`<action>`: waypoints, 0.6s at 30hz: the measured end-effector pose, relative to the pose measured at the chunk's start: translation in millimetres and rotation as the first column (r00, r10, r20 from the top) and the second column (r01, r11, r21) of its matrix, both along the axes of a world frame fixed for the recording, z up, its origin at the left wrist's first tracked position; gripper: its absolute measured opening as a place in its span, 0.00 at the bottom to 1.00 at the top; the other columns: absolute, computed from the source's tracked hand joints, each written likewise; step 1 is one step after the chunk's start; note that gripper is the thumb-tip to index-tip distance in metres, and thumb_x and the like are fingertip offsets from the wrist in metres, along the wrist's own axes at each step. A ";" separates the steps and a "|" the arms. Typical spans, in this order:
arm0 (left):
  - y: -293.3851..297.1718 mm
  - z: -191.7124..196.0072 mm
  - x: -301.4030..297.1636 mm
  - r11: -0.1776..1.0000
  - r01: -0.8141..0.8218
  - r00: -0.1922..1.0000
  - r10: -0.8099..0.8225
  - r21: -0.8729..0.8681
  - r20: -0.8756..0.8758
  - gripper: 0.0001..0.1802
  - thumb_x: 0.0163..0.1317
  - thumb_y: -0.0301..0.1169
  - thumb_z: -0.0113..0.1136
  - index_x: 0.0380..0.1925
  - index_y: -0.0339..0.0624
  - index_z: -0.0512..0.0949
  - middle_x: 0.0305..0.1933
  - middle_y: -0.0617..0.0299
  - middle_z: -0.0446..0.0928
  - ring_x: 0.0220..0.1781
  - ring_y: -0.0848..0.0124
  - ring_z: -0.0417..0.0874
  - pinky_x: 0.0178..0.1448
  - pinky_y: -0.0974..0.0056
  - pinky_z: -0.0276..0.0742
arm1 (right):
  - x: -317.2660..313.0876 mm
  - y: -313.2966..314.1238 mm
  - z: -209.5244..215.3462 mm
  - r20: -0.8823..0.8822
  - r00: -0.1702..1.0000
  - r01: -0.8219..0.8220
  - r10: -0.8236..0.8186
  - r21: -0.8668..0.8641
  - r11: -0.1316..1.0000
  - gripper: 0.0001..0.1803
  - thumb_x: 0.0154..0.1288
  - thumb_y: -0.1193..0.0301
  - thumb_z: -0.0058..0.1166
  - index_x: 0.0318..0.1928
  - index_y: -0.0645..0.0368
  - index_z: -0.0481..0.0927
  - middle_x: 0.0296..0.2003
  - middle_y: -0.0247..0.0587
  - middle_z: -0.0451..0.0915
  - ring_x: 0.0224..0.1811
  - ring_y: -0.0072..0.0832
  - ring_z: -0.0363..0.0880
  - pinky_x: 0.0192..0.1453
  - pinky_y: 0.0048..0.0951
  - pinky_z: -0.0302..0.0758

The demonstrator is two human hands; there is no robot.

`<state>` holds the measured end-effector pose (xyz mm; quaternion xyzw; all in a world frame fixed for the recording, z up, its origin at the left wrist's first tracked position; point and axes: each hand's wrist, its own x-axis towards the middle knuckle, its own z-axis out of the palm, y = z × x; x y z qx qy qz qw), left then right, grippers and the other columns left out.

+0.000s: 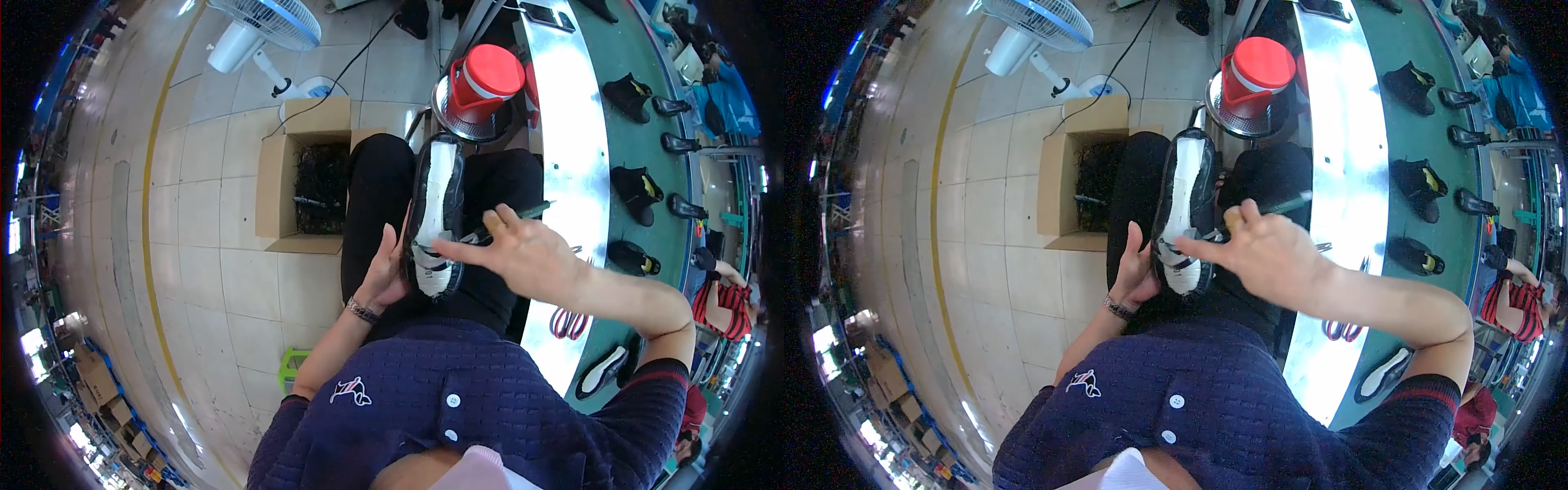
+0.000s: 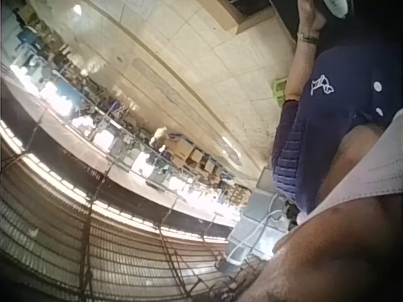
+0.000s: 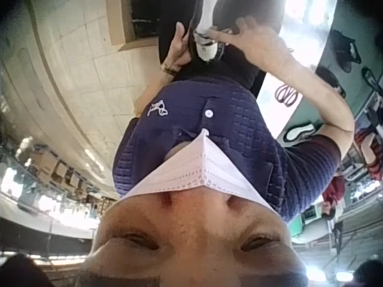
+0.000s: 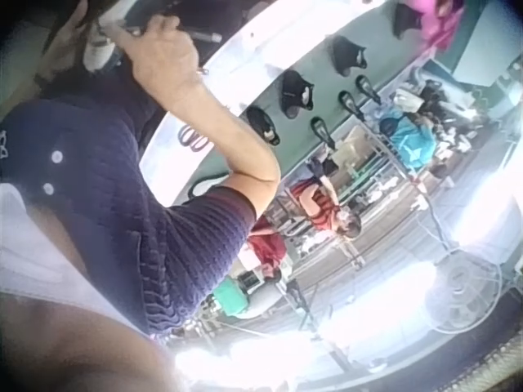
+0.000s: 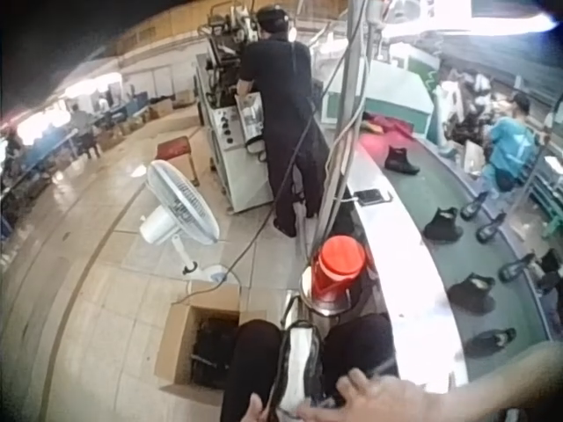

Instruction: Trimming and finishing the sole edges of a shoe using pliers and scissors.

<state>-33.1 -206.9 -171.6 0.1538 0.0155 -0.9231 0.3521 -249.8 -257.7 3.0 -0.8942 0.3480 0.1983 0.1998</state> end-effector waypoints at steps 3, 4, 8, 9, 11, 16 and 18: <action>1.9 -0.4 -0.8 0.999 0.028 0.999 -0.027 -0.020 0.044 0.37 0.72 0.59 0.35 0.76 0.66 0.42 0.76 0.61 0.55 0.74 0.62 0.61 0.75 0.52 0.58 | 11.8 7.0 -11.3 0.034 0.983 -0.154 0.181 -0.381 0.912 0.35 0.63 0.75 0.46 0.69 0.31 0.64 0.38 0.53 0.78 0.40 0.39 0.82 0.34 0.28 0.79; 1.2 5.7 -3.1 0.998 0.037 0.978 -0.026 -0.048 0.205 0.37 0.72 0.57 0.38 0.76 0.66 0.42 0.76 0.62 0.54 0.74 0.62 0.61 0.75 0.52 0.58 | 10.5 6.2 -12.7 0.035 0.983 -0.156 0.182 -0.380 0.912 0.35 0.63 0.75 0.46 0.69 0.31 0.64 0.38 0.53 0.78 0.40 0.39 0.82 0.34 0.28 0.79; -7.5 26.8 -10.7 0.982 -0.018 0.924 0.087 -0.185 0.372 0.37 0.74 0.51 0.42 0.76 0.59 0.43 0.76 0.60 0.56 0.74 0.64 0.60 0.75 0.56 0.56 | 2.1 -5.1 -16.9 0.072 0.995 -0.052 0.068 -0.199 0.979 0.43 0.59 0.76 0.48 0.71 0.19 0.58 0.39 0.54 0.79 0.33 0.36 0.83 0.28 0.32 0.80; -7.0 30.8 -12.0 0.982 -0.017 0.924 0.086 -0.186 0.373 0.37 0.74 0.51 0.42 0.76 0.59 0.43 0.76 0.60 0.56 0.74 0.64 0.60 0.75 0.56 0.56 | 2.8 -9.8 -14.4 0.054 0.996 -0.061 0.069 -0.135 0.989 0.44 0.59 0.77 0.49 0.71 0.20 0.58 0.38 0.53 0.80 0.32 0.36 0.83 0.27 0.32 0.80; -6.1 34.4 -12.9 0.975 -0.008 0.853 0.123 -0.222 0.507 0.35 0.75 0.48 0.43 0.76 0.58 0.44 0.75 0.58 0.56 0.75 0.65 0.59 0.75 0.58 0.55 | 9.9 -24.8 3.0 -0.012 0.998 -0.067 0.067 0.000 0.998 0.42 0.61 0.77 0.51 0.71 0.21 0.59 0.30 0.47 0.80 0.27 0.35 0.84 0.26 0.32 0.80; -1.3 16.7 -6.3 0.956 0.055 0.817 0.122 -0.288 0.564 0.37 0.74 0.42 0.48 0.76 0.57 0.44 0.74 0.59 0.57 0.73 0.66 0.61 0.74 0.59 0.57 | 21.6 -31.3 31.9 0.133 0.990 -0.048 0.054 -0.048 0.998 0.41 0.62 0.78 0.48 0.74 0.33 0.56 0.20 0.43 0.79 0.21 0.33 0.83 0.25 0.30 0.79; -1.9 15.8 -4.5 0.964 0.101 0.808 0.065 -0.245 0.586 0.39 0.73 0.39 0.51 0.76 0.59 0.42 0.74 0.60 0.57 0.71 0.67 0.62 0.73 0.59 0.58 | 25.9 -28.5 20.5 0.280 0.960 0.050 -0.022 -0.092 0.994 0.42 0.62 0.77 0.49 0.74 0.34 0.55 0.19 0.42 0.79 0.20 0.32 0.82 0.24 0.29 0.78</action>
